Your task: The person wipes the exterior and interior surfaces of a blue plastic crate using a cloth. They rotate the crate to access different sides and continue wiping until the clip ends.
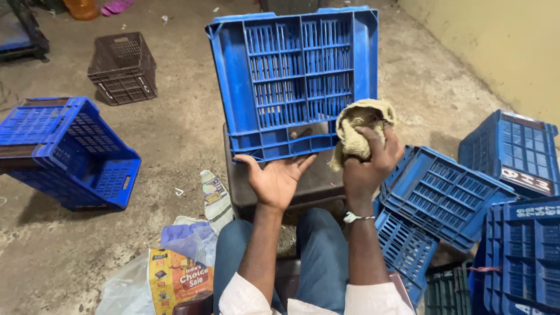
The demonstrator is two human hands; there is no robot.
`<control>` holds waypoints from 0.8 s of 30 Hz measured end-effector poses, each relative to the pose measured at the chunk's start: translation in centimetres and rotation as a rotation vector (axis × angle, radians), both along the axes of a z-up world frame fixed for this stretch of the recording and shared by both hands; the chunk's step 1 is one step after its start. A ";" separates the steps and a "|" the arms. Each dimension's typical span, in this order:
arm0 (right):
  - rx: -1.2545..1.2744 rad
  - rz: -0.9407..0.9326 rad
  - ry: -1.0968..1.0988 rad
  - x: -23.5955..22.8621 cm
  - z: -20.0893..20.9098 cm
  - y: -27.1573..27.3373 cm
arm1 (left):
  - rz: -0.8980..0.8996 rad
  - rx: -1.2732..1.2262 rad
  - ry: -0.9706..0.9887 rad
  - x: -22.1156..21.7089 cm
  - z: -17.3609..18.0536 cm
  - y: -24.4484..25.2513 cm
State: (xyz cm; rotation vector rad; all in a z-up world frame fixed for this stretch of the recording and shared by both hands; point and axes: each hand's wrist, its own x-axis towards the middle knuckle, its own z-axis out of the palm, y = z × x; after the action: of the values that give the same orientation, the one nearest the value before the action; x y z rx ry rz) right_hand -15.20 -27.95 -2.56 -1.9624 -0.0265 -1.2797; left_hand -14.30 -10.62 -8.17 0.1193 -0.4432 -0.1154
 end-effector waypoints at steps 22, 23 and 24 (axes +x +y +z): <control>-0.144 -0.120 -0.225 8.4 6.8 0.1 | 0.045 0.028 0.067 -1.8 0.9 1.7; -0.135 -0.077 -0.198 9.7 8.5 -0.2 | 0.021 -0.004 0.050 -1.9 0.9 1.7; -0.177 -0.050 -0.153 11.2 10.3 -0.2 | -0.004 -0.036 0.032 -2.0 0.8 1.6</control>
State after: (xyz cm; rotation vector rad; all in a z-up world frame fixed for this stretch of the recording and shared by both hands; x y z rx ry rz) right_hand -4.02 -28.19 7.76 -2.0194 -0.1727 -1.5019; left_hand -16.33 -9.03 -7.33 0.0808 -0.4129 -0.1127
